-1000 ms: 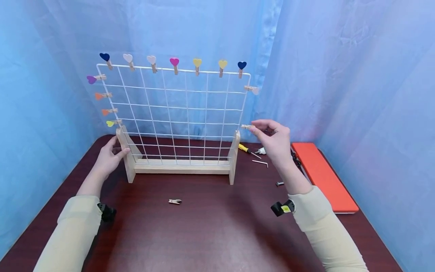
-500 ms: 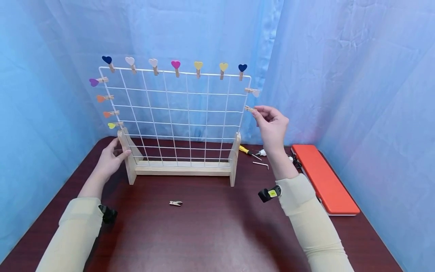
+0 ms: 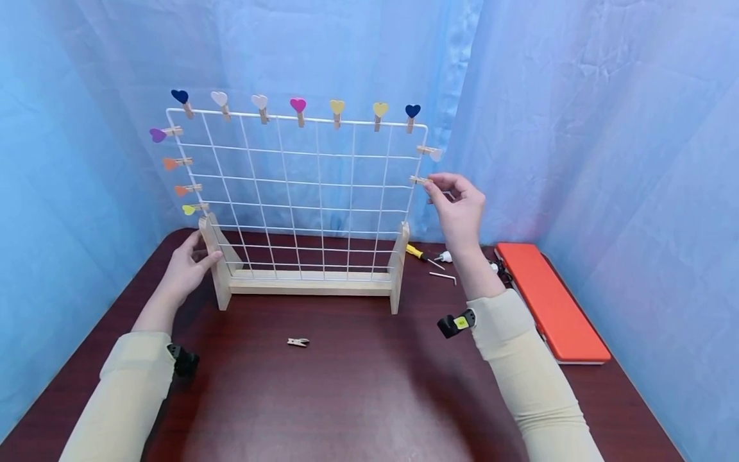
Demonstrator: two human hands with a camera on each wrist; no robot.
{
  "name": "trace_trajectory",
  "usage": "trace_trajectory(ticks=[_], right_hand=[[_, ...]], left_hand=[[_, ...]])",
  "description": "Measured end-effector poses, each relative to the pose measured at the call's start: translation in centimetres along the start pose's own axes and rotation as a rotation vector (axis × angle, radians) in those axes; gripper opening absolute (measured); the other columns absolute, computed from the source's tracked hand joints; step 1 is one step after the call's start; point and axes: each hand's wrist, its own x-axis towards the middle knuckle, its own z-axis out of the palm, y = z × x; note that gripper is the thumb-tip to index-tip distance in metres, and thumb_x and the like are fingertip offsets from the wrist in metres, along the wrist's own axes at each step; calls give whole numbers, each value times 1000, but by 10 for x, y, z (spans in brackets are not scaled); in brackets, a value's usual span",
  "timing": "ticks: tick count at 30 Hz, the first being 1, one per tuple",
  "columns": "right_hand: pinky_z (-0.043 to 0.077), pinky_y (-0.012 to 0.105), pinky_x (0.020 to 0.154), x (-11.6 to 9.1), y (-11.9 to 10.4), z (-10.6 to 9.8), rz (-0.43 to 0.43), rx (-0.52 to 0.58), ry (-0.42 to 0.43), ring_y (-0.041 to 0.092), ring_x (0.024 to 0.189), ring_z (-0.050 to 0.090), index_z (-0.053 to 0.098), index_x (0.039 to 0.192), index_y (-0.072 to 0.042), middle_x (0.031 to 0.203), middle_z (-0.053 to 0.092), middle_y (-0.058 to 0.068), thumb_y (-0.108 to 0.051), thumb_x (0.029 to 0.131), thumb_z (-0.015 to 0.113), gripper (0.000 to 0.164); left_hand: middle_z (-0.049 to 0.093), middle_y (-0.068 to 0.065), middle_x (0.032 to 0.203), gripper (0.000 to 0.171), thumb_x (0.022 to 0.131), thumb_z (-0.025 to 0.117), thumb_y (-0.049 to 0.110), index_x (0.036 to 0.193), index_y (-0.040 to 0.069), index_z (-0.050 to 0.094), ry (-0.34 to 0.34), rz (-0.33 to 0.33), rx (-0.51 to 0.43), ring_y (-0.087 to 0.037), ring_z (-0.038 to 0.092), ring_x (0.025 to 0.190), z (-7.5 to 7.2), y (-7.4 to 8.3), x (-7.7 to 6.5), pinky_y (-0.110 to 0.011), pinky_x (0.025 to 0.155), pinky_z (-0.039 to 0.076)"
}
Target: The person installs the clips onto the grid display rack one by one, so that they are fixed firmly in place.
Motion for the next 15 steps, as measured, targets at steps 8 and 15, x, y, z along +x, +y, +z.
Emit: trace_trajectory(ticks=[8, 15], right_hand=[[51, 24, 64, -10, -11, -8, 3, 70, -8, 32, 66, 55, 62, 99, 7, 94, 61, 19, -5, 77, 68, 26], [49, 19, 60, -39, -25, 0, -7, 12, -145, 15, 69, 55, 63, 100, 5, 92, 62, 17, -2, 75, 68, 27]], left_hand=[[39, -25, 127, 59, 91, 50, 23, 140, 7, 22, 0, 4, -2, -44, 40, 115, -1, -1, 0, -58, 87, 37], [38, -25, 128, 61, 91, 50, 27, 141, 8, 21, -2, -2, -5, -44, 40, 116, 0, -1, 0, -58, 88, 37]])
